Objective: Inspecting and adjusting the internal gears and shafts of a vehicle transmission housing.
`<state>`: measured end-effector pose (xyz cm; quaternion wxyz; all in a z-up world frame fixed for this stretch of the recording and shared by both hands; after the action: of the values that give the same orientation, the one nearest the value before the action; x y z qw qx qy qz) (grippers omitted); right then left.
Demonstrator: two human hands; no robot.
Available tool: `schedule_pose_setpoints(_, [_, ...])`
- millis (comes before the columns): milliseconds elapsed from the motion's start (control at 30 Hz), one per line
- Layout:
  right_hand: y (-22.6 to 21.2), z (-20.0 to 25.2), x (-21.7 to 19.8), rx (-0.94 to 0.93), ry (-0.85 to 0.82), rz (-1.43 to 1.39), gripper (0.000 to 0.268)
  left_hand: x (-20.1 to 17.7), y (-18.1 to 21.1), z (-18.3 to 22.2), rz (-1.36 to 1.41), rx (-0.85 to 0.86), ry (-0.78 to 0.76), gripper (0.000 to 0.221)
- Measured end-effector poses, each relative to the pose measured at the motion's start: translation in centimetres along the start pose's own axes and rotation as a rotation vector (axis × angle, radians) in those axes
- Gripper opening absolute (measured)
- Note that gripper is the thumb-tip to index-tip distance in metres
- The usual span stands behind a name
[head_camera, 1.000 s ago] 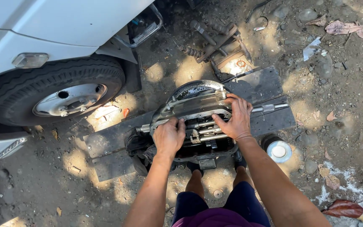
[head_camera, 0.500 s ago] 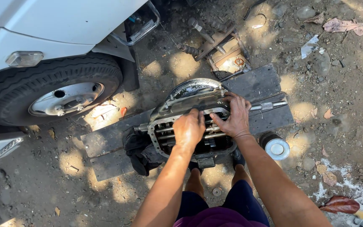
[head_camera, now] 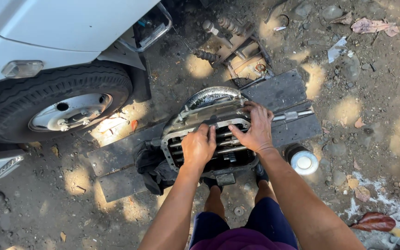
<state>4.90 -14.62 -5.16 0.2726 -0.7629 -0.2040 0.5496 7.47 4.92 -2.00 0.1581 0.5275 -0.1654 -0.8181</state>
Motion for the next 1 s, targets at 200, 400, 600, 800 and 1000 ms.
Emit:
schedule_pose_setpoints(200, [0.5, 0.3, 0.5, 0.001, -0.014, 0.011, 0.064, 1.7, 2.7, -0.4, -0.013, 0.015, 0.054, 0.037])
schedule_pose_setpoints(400, [0.3, 0.1, 0.3, 0.002, 0.007, -0.014, 0.063, 2.4, 1.5, -0.6, -0.006, -0.012, 0.056, 0.035])
schedule_pose_setpoints(600, [0.2, 0.1, 0.6, -0.005, 0.009, -0.031, 0.065, 1.5, 0.8, -0.7, -0.016, 0.000, 0.061, 0.037])
schedule_pose_setpoints(800, [0.1, -0.1, 0.4, 0.010, 0.014, 0.024, 0.054, 2.1, 5.8, -1.6, 0.108, 0.009, 0.019, 0.036])
schedule_pose_setpoints(1000, [0.4, 0.0, 0.1, 0.019, -0.006, -0.040, 0.056, -2.4, 2.8, -0.1, 0.233, -0.055, 0.066, 0.036])
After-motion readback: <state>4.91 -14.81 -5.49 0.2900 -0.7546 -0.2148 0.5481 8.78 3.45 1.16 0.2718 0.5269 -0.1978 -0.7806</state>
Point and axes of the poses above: each hand's wrist, its own z-axis away from the middle knuckle, its own x-axis out of the palm, y = z × x, the point moved 9 cm from there along -z, towards the middle knuckle, and after that the axes turned 6 degrees about z, right-handed, at the moved point
